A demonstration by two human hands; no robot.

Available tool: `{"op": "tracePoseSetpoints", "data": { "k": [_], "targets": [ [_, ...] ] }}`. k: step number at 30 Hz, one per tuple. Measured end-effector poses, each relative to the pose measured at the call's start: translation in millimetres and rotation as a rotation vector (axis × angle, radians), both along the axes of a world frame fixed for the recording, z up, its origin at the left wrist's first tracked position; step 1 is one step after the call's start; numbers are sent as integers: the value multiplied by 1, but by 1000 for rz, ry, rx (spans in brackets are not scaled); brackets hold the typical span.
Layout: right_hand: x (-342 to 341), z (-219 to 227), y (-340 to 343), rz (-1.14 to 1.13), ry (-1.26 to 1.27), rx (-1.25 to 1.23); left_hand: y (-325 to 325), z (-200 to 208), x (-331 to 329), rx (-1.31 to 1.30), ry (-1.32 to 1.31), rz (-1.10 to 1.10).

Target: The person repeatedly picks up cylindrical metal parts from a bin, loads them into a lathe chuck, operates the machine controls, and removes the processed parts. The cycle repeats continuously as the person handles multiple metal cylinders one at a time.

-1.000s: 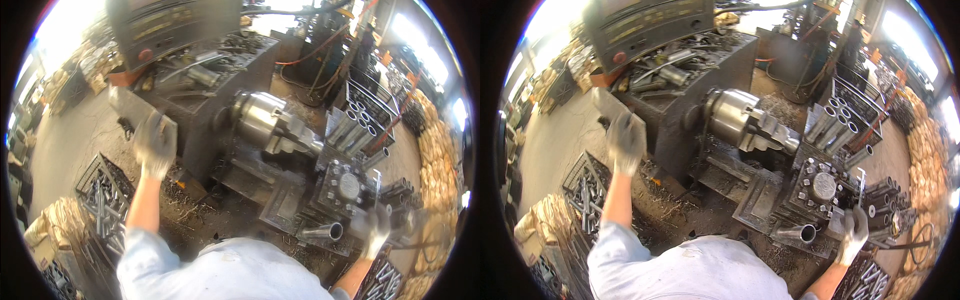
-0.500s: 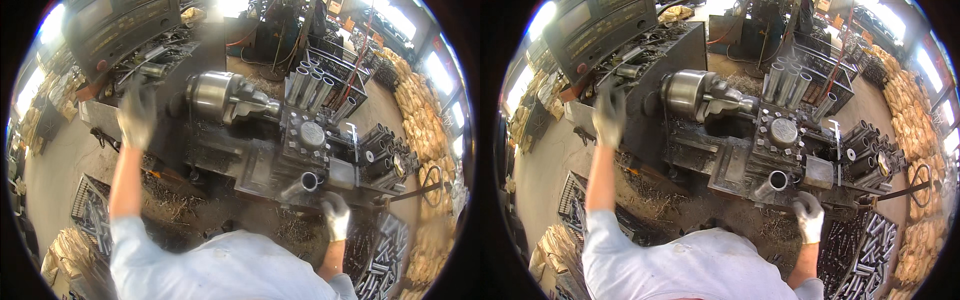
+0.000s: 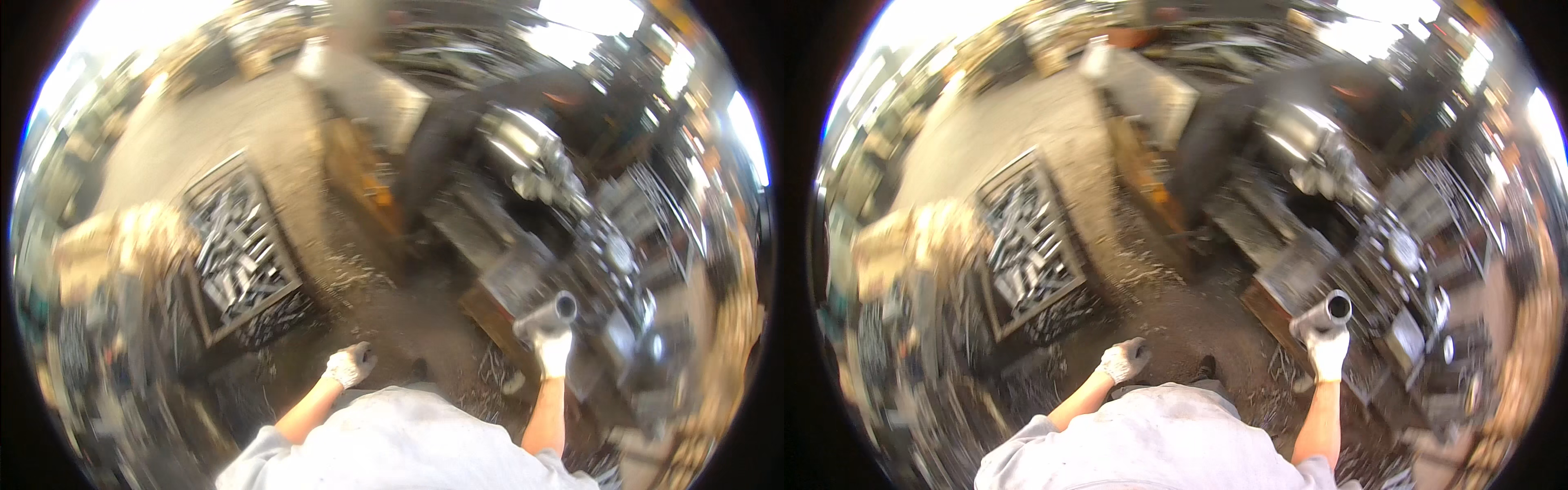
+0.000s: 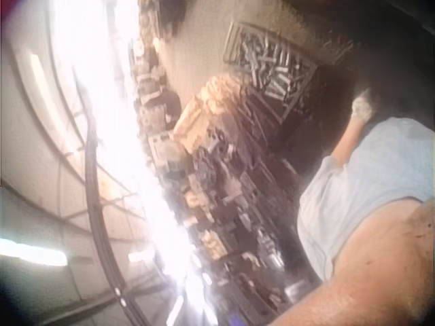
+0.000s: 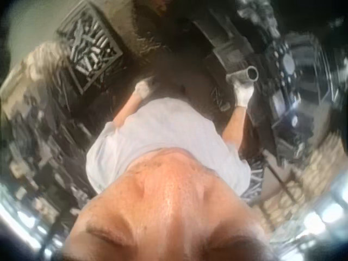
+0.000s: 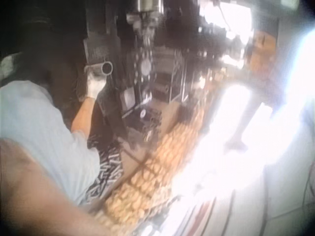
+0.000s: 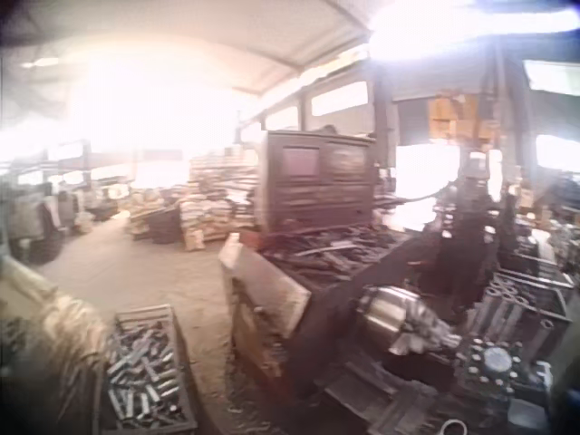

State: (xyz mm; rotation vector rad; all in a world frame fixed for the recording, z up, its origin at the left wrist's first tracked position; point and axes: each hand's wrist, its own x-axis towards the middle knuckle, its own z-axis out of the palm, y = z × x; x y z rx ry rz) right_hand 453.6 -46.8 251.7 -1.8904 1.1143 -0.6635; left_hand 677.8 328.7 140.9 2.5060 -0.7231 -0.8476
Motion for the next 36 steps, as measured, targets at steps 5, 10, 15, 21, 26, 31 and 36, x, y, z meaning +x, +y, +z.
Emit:
{"op": "tracePoseSetpoints", "data": {
  "k": [5, 10, 15, 21, 26, 31, 36],
  "targets": [
    [109, -36, 137, 630, -92, 146, 152, -7, -47, -69, 35, 427],
    [208, -54, 347, 1317, 251, -40, 324, -12, -131, 25, 74, 930],
    [218, -23, 538, 1990, 26, 178, 413, -34, -253, 14, -26, 1659],
    [227, 5, 721, 2502, 24, -12, 382, -84, -396, -1009, -442, 2690],
    [234, 15, 857, 2642, -130, -153, 340, -87, -491, 42, -1026, 3769],
    [244, 26, 932, 2855, 172, -361, 352, -71, -534, 1011, -1334, 3282],
    [315, 60, 989, 3399, -279, -489, 364, -32, -560, 583, -1372, 3369]
  ]
}}
